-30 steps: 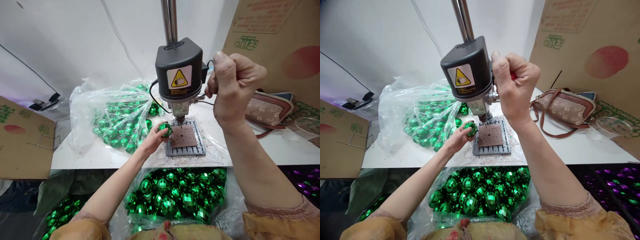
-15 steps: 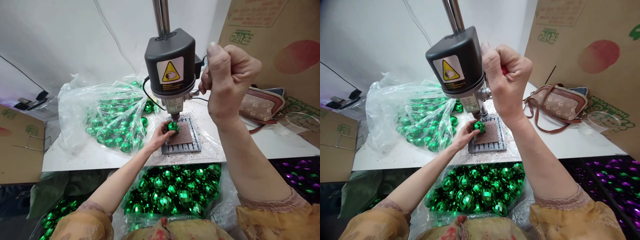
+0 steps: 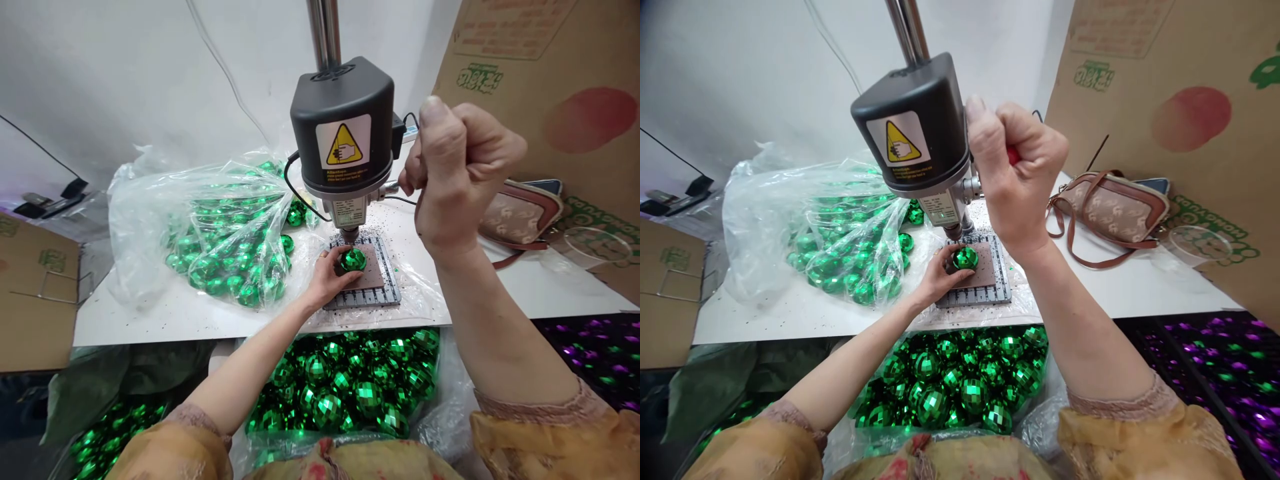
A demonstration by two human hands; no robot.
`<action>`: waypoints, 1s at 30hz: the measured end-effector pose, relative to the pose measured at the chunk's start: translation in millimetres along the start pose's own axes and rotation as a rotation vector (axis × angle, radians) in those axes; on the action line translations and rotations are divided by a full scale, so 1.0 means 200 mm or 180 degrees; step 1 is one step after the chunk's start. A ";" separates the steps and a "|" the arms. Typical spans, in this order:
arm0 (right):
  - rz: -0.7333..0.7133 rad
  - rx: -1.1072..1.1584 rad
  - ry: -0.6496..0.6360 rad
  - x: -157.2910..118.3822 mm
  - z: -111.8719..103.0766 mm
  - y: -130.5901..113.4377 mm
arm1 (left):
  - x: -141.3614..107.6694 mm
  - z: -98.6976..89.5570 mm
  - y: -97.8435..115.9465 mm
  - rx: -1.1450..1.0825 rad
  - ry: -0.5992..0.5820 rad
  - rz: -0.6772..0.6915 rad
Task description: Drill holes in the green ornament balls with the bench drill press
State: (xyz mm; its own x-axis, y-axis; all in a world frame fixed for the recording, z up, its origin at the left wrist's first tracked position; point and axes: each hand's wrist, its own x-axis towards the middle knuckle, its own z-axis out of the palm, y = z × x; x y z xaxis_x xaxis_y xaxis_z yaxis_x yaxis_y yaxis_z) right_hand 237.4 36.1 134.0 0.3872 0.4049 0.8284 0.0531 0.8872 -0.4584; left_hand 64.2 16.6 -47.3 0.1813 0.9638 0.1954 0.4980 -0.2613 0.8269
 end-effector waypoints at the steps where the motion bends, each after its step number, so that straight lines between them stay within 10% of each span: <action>1: 0.0000 -0.0057 0.0027 -0.02 -0.01 0.00 | 0.00 0.00 0.00 0.0032 -0.0005 -0.0019; 30: -0.1005 0.0357 0.0039 -0.24 -0.11 0.12 | -0.01 0.01 0.04 0.0269 0.0013 -0.0001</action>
State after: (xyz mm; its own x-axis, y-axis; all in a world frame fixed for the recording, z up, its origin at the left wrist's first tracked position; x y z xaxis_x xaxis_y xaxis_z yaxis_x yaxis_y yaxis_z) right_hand 239.6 32.3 75.9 0.3787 0.1042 0.9196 0.0707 0.9875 -0.1410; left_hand 68.2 12.0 -42.7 0.1778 0.9641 0.1973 0.5679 -0.2642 0.7795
